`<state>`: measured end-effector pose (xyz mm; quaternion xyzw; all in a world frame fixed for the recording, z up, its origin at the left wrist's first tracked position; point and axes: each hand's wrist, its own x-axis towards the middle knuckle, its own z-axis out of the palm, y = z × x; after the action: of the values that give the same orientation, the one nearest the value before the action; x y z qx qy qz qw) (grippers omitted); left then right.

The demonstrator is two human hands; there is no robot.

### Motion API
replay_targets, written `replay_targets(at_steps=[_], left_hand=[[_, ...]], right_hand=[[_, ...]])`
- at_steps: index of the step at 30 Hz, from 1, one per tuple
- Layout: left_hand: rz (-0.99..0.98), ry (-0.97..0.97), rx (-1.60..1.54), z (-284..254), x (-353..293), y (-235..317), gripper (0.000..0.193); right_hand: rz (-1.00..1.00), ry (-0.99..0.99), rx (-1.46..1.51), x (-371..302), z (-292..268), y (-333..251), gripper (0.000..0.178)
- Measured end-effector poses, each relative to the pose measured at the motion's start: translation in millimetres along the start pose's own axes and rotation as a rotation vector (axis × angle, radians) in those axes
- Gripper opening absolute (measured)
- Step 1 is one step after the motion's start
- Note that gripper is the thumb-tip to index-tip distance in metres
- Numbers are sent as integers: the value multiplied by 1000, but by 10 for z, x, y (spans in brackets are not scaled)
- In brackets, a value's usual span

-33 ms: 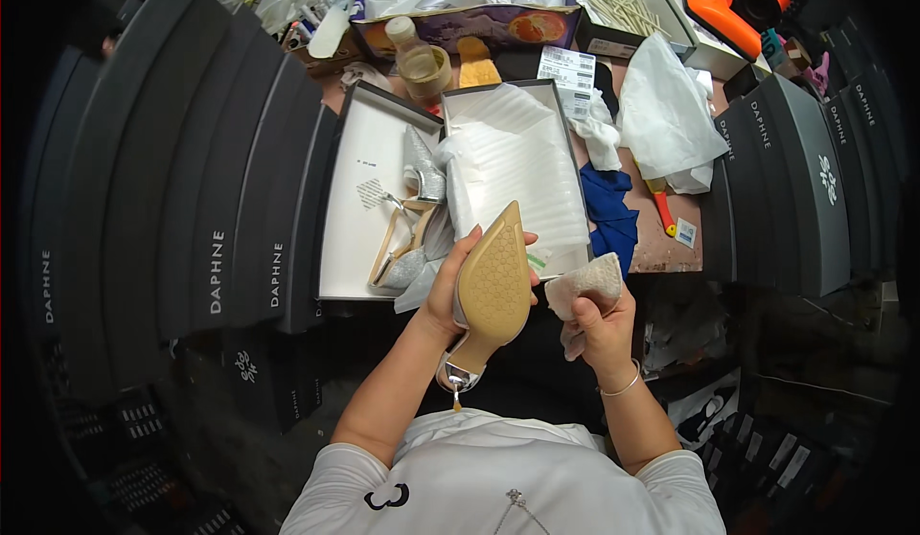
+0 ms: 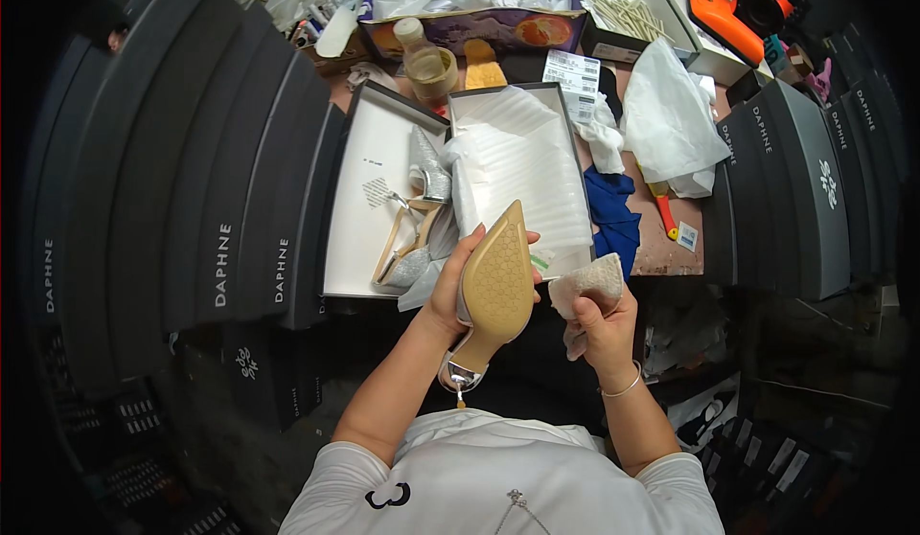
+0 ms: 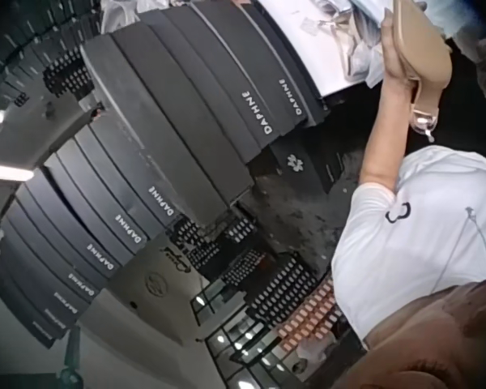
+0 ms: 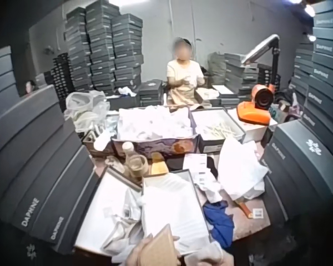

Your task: Inspecting, cleaning, and packing heeled shoes into boxes.

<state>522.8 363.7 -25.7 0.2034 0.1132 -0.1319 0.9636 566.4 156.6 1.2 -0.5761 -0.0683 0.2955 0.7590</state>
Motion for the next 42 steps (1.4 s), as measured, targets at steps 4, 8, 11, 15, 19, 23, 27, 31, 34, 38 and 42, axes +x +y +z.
replay_targets(at_steps=[4, 8, 11, 15, 19, 23, 27, 31, 34, 38, 42], left_hand=[[14, 12, 89, 35, -76, 32, 67], [-4, -2, 119, 10, -150, -94, 63], [-49, 79, 36, -88, -172, -175, 61], [73, 93, 43, -110, -279, -196, 55], [38, 161, 21, -63, -363, -304, 59], [201, 166, 46, 77, -319, -97, 62], [393, 196, -162, -88, -264, 122, 63], [458, 267, -192, -214, -202, 180, 64], [466, 292, -212, -190, -224, 161, 63], [476, 332, -230, -250, -181, 113, 59], [472, 381, -223, -278, -167, 35, 62]], right_hand=[[-719, -26, -692, 8, 113, 37, 32], [-1063, -491, -1070, -43, 378, -68, 32], [-967, -235, -1148, 391, 365, -37, 21], [-896, -274, -1155, 171, 573, -55, 21], [-758, -139, -1305, 439, 396, 9, 16], [-626, -58, -742, 541, 126, 33, 13], [-220, 70, -426, 40, 55, 110, 21], [-97, 94, -258, -238, -75, 392, 18], [-115, 68, -249, -294, -120, 414, 16], [-162, 46, -232, -334, -40, 336, 16], [-193, -40, -141, -317, 121, 194, 19]])
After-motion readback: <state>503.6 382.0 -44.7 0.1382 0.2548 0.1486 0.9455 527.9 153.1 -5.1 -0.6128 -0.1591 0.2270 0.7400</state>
